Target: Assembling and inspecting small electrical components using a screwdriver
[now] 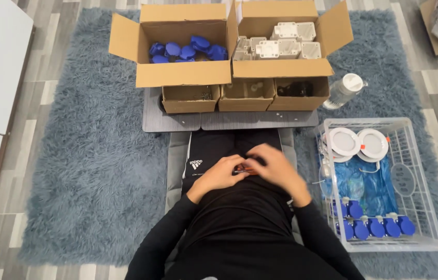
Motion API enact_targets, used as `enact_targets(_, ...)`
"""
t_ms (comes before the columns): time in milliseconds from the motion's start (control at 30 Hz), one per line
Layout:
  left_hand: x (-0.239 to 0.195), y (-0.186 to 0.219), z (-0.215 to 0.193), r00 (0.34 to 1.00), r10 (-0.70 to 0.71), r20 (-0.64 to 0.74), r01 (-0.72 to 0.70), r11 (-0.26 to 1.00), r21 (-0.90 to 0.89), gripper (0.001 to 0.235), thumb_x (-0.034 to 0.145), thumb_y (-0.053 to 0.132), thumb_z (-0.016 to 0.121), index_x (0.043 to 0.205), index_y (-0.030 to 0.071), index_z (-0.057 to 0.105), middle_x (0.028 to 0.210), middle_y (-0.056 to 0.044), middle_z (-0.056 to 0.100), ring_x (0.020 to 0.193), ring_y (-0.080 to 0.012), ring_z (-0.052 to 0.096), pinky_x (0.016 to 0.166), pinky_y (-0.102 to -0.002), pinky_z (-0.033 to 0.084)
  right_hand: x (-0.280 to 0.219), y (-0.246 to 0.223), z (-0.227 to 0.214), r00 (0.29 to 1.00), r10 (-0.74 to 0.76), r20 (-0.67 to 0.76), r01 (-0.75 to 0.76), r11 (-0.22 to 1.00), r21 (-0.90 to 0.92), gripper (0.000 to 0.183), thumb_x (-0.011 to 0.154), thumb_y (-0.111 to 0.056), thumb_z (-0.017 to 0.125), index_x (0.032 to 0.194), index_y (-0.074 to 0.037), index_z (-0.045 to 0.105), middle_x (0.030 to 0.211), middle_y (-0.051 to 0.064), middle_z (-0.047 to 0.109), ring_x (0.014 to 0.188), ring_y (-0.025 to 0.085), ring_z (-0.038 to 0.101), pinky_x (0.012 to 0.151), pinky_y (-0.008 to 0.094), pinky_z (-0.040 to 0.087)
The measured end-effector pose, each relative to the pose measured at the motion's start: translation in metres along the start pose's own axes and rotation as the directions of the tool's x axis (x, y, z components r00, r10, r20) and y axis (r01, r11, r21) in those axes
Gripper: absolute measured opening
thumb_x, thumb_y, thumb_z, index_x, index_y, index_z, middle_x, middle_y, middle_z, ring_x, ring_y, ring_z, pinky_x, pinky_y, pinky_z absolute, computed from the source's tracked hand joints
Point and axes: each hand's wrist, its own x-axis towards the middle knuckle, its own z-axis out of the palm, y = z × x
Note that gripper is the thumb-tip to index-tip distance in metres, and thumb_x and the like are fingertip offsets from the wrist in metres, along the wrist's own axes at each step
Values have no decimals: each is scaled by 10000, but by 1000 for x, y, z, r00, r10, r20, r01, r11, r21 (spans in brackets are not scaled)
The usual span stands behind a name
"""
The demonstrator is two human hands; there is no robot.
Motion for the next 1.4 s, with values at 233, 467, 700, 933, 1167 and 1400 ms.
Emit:
enact_targets(233,2,36,-96,986,142,86,-152,981,119,275,921,202,795,1152,52,798,1072,-227,787,1054,-458,760,935,-547,616,-9,8,66,996,-40,85,56,979,-196,264,1014,-384,771,1136,-153,733,993,28,719,946,263,744,850,392,589)
enact_targets(467,81,62,-234,726,474,-498,-175,828,533,169,970,139,728,1066,9,776,1064,-112,797,905,-262,736,815,-360,585,0,-10,67,990,-1,140,36,968,-249,241,1001,-354,730,1059,-127,788,977,-18,726,852,191,663,856,319,527)
enact_targets(700,217,-52,-284,855,-150,-496,461,659,595,665,961,493,806,1529,206,612,1363,-273,627,1174,-508,653,1015,-595,540,-4,-12,65,994,-5,105,32,967,-252,237,993,-379,729,1039,-154,790,970,-28,709,829,211,661,823,326,530)
enact_targets(933,250,-60,-273,807,-377,-455,584,625,518,607,1046,518,692,1554,194,618,1452,-268,610,1185,-440,709,1062,-559,559,-1,-10,64,994,7,113,19,975,-222,235,992,-382,728,1018,-159,795,957,-39,714,828,190,661,822,320,531)
enact_targets(1167,261,-96,-284,678,-283,-678,626,707,330,415,910,337,891,1251,134,768,1193,-163,783,1091,-379,764,954,-517,600,3,-7,66,989,19,145,16,972,-233,256,997,-393,714,1003,-148,785,956,-23,723,816,214,670,804,343,539)
enact_targets(1400,242,-51,-280,643,-114,-758,410,887,214,373,789,-118,658,1029,165,694,1084,-67,786,1031,-326,761,938,-468,594,6,-9,66,988,30,151,3,976,-216,242,993,-387,719,995,-157,793,925,-44,722,796,180,663,787,318,536)
